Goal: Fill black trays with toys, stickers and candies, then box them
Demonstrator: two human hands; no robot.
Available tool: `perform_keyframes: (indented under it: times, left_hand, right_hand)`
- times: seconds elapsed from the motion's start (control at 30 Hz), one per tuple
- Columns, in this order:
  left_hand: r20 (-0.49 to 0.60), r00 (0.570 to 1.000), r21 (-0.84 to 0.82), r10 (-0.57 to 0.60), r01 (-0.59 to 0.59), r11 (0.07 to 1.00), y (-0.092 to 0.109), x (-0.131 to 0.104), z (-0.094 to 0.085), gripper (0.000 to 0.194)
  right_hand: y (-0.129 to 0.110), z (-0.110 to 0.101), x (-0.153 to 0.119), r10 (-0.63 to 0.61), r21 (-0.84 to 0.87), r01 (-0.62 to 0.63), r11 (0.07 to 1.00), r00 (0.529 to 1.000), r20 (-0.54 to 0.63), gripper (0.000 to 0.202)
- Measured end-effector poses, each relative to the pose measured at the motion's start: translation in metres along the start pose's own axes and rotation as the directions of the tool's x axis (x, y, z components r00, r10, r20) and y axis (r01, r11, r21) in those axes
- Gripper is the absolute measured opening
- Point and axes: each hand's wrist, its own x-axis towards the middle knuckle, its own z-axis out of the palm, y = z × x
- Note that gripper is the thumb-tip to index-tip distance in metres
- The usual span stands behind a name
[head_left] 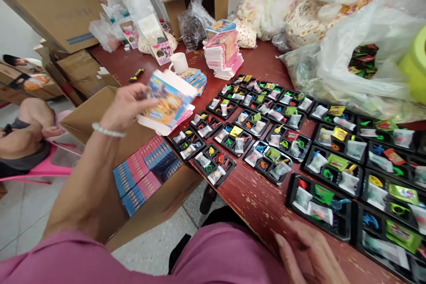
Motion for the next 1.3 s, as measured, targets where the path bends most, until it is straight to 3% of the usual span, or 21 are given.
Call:
perform_keyframes:
  times: [0.03,0.07,0.1,0.13,0.2,0.3,0.37,0.4,0.43,0.5,0.57,0.6,0.63,0.7,0.77,0.87,0.93,1.03,1.17,1.23,1.3]
  left_hand:
    - [0.159,0.987,-0.176,0.018,0.010,0.984,0.015,-0.028,0.015,0.049]
    - [0.337,0.941,-0.304,0.044,0.064,0.951,0.030,-0.056,0.032,0.043]
    - [0.514,0.854,-0.347,0.082,0.119,0.930,0.045,-0.083,0.051,0.036]
    - [0.615,0.775,-0.371,0.147,0.120,0.921,0.057,-0.109,0.070,0.030]
    - [0.677,0.683,-0.420,0.273,0.054,0.906,0.078,-0.149,0.104,0.026]
    - [0.623,0.689,-0.437,0.370,-0.086,0.896,0.094,-0.179,0.132,0.030]
    - [0.673,0.641,-0.430,0.369,-0.066,0.900,0.098,-0.181,0.138,0.028]
    - [0.729,0.574,-0.438,0.373,-0.029,0.899,0.099,-0.179,0.138,0.025]
    - [0.786,0.475,-0.457,0.397,0.014,0.889,0.101,-0.175,0.138,0.023]
    - [0.844,0.210,-0.523,0.494,0.120,0.844,0.104,-0.167,0.138,0.045]
    - [0.794,-0.035,-0.576,0.607,0.280,0.768,0.107,-0.164,0.141,0.081]
    - [0.755,-0.103,-0.578,0.647,0.361,0.732,0.109,-0.164,0.144,0.092]
    - [0.732,-0.116,-0.574,0.672,0.426,0.699,0.110,-0.166,0.148,0.098]
    - [0.735,-0.038,-0.568,0.677,0.510,0.646,0.111,-0.172,0.154,0.103]
    - [0.767,0.061,-0.570,0.638,0.522,0.634,0.111,-0.178,0.157,0.102]
    - [0.804,0.124,-0.565,0.582,0.466,0.681,0.111,-0.183,0.153,0.099]
    - [0.833,0.188,-0.543,0.520,0.460,0.703,0.112,-0.185,0.148,0.088]
    - [0.823,0.378,-0.564,0.424,0.455,0.689,0.113,-0.192,0.146,0.068]
    - [0.721,0.619,-0.573,0.313,0.276,0.772,0.111,-0.207,0.167,0.038]
    - [0.687,0.690,-0.536,0.228,0.270,0.800,0.109,-0.215,0.183,0.034]
    - [0.688,0.703,-0.528,0.179,0.317,0.788,0.106,-0.221,0.195,0.038]
  right_hand:
    - [-0.011,-0.001,0.009,-0.065,0.008,0.065,0.998,0.997,-0.038,0.028]
    - [-0.020,-0.001,0.018,-0.111,0.010,0.112,0.994,0.992,-0.061,0.033]
    - [-0.029,-0.001,0.027,-0.141,0.006,0.142,0.990,0.988,-0.067,0.038]
    - [-0.035,-0.001,0.034,-0.166,-0.014,0.165,0.986,0.983,-0.073,0.042]
    - [-0.040,-0.001,0.043,-0.170,-0.060,0.167,0.984,0.985,-0.044,0.044]
    - [-0.032,-0.008,0.042,-0.047,-0.039,0.047,0.998,0.999,0.008,0.035]
    - [-0.027,-0.016,0.037,0.020,0.029,-0.022,0.999,0.999,0.050,0.021]
    - [-0.027,-0.020,0.035,0.025,0.070,-0.031,0.997,0.997,0.078,0.014]
    - [-0.028,-0.025,0.034,0.011,0.111,-0.022,0.994,0.995,0.101,0.010]
    - [-0.035,-0.032,0.033,-0.044,0.179,0.024,0.984,0.994,0.105,0.010]
    - [-0.042,-0.037,0.033,-0.072,0.187,0.064,0.980,0.997,0.036,0.014]
    - [-0.045,-0.039,0.033,-0.071,0.174,0.071,0.982,0.997,-0.001,0.015]
    - [-0.046,-0.041,0.033,-0.061,0.167,0.063,0.984,0.998,-0.020,0.015]
    - [-0.046,-0.045,0.032,-0.019,0.196,0.010,0.981,0.999,0.045,0.013]
    - [-0.042,-0.049,0.031,0.001,0.246,-0.058,0.968,0.975,0.223,0.012]
    - [-0.036,-0.052,0.029,-0.039,0.290,-0.083,0.954,0.919,0.393,0.013]
    - [-0.031,-0.051,0.026,-0.039,0.289,-0.050,0.956,0.956,0.292,0.009]
    - [-0.023,-0.045,0.023,0.060,0.227,-0.067,0.972,0.997,0.041,0.014]
    - [-0.013,-0.030,0.020,0.176,0.376,-0.135,0.917,0.981,-0.076,0.015]
    - [-0.010,-0.024,0.019,0.197,0.399,-0.130,0.908,0.972,-0.131,0.013]
    - [-0.007,-0.021,0.017,0.235,0.384,-0.166,0.908,0.962,-0.139,0.010]
